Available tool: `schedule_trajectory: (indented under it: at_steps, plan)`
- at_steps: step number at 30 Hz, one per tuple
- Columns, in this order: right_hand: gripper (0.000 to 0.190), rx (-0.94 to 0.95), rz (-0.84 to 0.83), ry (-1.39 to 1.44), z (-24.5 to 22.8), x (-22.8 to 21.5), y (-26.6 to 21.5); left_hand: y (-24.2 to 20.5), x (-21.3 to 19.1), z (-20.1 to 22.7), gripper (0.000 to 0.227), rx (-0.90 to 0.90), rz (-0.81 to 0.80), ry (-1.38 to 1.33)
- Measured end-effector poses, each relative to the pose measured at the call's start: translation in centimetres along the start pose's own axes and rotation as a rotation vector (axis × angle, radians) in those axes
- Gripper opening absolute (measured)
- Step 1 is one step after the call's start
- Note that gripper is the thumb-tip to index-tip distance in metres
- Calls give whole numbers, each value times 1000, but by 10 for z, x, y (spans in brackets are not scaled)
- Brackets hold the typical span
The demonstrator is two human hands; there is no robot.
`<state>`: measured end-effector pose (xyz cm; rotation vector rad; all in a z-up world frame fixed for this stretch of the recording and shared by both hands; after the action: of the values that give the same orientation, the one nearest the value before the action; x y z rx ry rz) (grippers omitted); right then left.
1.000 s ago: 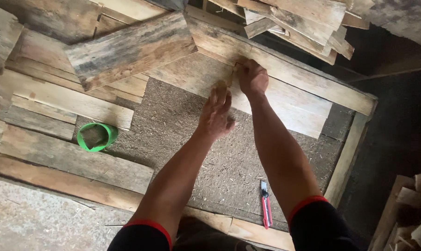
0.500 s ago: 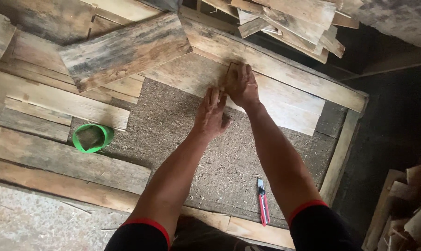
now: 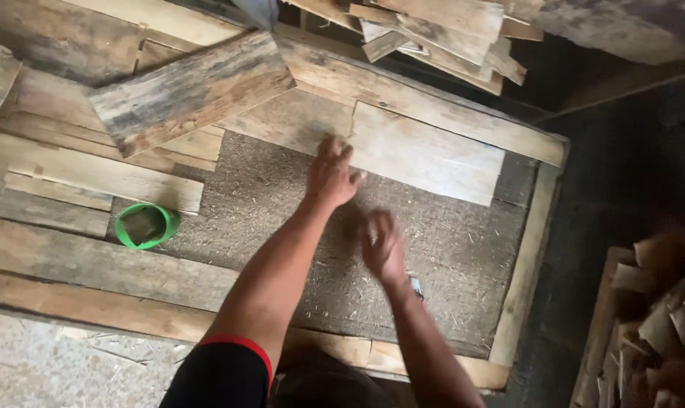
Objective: The recorder is sorting and arranging thin wood veneer sheets onto a workspace, occasionally using a utility knife to trim them.
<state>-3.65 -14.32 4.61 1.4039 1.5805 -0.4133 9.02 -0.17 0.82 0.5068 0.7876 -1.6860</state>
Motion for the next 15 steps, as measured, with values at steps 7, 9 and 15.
schedule_trajectory:
  at_steps: [7,9,15]
  plan:
    - [78,319,-398,-234,-56,-13,-91,-78,-56,14,64,393,664,-160]
    - [90,241,-623,-387,-59,5,-102,-123,-69,7,38,400,750,-332]
    - [74,116,-434,-516,-49,3,-117,-280,-106,-11,16,218,736,-333]
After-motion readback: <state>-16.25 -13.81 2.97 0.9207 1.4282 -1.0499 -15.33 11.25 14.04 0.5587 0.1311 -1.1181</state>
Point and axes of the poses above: each hand's wrist, its own y-axis towards the middle knuckle, its own x-axis out of the palm, z = x × y, the point moved 8 cm from there along y, towards the middle knuckle, and after that the axes turned 10 degrees about -y, right-handed, at the moved point
